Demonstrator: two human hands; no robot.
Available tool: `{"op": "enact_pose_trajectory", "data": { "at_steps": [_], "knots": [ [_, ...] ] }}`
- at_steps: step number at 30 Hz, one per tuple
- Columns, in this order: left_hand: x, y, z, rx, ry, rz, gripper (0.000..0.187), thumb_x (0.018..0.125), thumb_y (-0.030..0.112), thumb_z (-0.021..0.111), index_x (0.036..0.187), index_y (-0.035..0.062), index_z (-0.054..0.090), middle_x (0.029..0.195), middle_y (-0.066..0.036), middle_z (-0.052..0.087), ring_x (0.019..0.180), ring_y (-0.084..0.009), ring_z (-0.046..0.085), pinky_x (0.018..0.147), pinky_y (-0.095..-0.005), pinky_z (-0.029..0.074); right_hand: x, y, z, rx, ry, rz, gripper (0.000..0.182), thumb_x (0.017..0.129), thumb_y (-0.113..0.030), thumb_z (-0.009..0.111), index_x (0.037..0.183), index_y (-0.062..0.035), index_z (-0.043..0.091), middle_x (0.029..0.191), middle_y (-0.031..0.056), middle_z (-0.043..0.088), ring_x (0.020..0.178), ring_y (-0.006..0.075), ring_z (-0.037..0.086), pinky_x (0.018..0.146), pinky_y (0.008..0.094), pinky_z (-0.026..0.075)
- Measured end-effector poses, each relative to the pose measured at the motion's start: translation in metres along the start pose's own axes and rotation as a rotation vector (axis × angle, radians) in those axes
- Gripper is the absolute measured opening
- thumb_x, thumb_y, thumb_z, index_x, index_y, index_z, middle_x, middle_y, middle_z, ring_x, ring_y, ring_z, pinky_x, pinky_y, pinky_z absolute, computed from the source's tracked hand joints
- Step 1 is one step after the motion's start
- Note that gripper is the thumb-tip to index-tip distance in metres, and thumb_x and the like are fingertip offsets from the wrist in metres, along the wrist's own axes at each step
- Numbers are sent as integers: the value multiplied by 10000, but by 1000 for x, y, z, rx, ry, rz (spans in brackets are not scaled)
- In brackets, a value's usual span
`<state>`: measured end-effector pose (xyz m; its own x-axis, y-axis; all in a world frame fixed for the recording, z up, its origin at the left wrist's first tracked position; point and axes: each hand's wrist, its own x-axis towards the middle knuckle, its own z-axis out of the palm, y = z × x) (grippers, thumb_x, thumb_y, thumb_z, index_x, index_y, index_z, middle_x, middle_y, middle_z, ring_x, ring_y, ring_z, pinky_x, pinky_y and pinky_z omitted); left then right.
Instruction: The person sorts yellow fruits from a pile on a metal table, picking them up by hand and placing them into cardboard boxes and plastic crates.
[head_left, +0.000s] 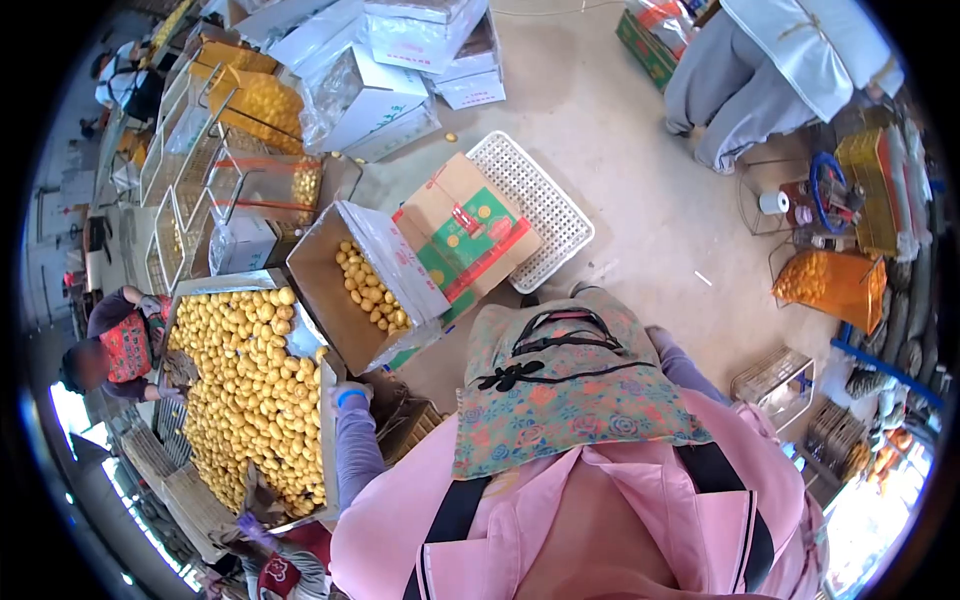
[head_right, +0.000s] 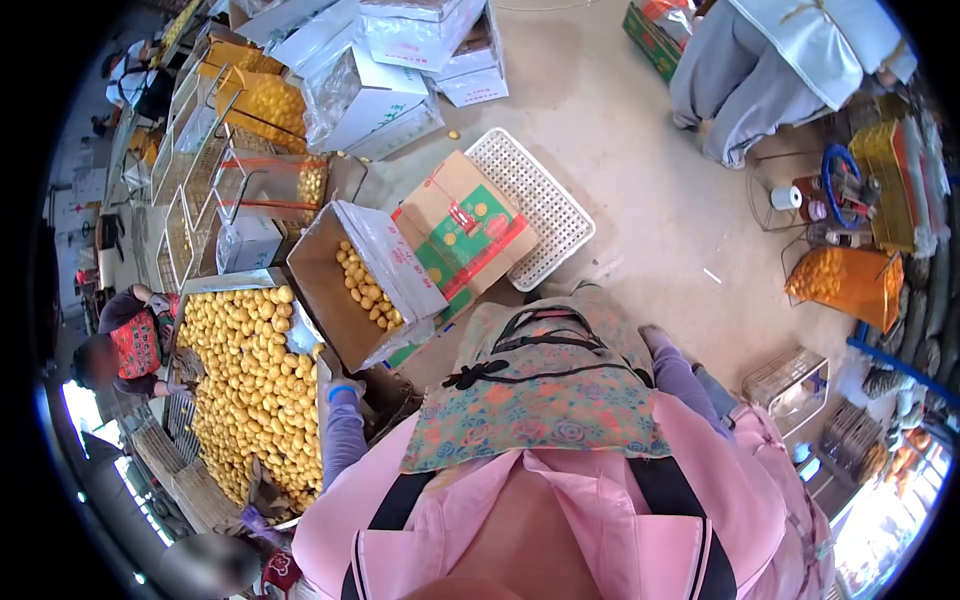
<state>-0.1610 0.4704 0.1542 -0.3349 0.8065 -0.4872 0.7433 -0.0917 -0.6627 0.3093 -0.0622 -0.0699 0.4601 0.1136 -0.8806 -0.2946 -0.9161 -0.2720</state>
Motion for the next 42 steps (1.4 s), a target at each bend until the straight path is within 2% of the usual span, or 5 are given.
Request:
{"op": "enact_pose_trajectory", "data": {
  "at_steps": [10,13,18,33,42],
  "knots": [
    [-136,325,-144,42,-283,935,588,917,538,454,1218,81,668,1284,-184,635,1193,-346,604,1010,-438,468,78,-13,-143,-231,-112,56,533,862,-439,643,1205,-32,679,1232,214,666,1136,337,641,928,399,497],
    [-218,420,-215,-79,-195,1117,600,958,525,380,1117,48,707,1190,-183,680,1103,-370,643,983,-459,479,262,70,-179,-446,-11,-136,423,871,-380,623,1092,-31,710,1017,184,714,883,298,676,795,402,521],
    [-293,505,-281,-149,-267,1218,607,970,522,378,1061,33,726,1153,-204,687,1085,-377,648,958,-477,489,195,-152,-366,43,55,-13,200,879,-198,508,951,-81,654,696,24,556,560,151,532,518,310,429],
    [-266,477,-169,-637,-457,492,616,965,587,387,1162,98,706,1155,-207,686,1112,-381,631,957,-464,470,355,-462,-360,-341,-400,-472,323,979,-289,508,1069,-25,669,817,50,647,742,147,547,715,299,464],
    [-138,484,-255,-973,-496,446,559,990,439,331,1129,34,691,1285,-245,609,1234,-395,551,1032,-469,425,218,-725,-283,-877,-368,-890,364,966,-283,577,1240,-51,640,1094,144,715,965,232,677,887,357,524]
  ]
}}
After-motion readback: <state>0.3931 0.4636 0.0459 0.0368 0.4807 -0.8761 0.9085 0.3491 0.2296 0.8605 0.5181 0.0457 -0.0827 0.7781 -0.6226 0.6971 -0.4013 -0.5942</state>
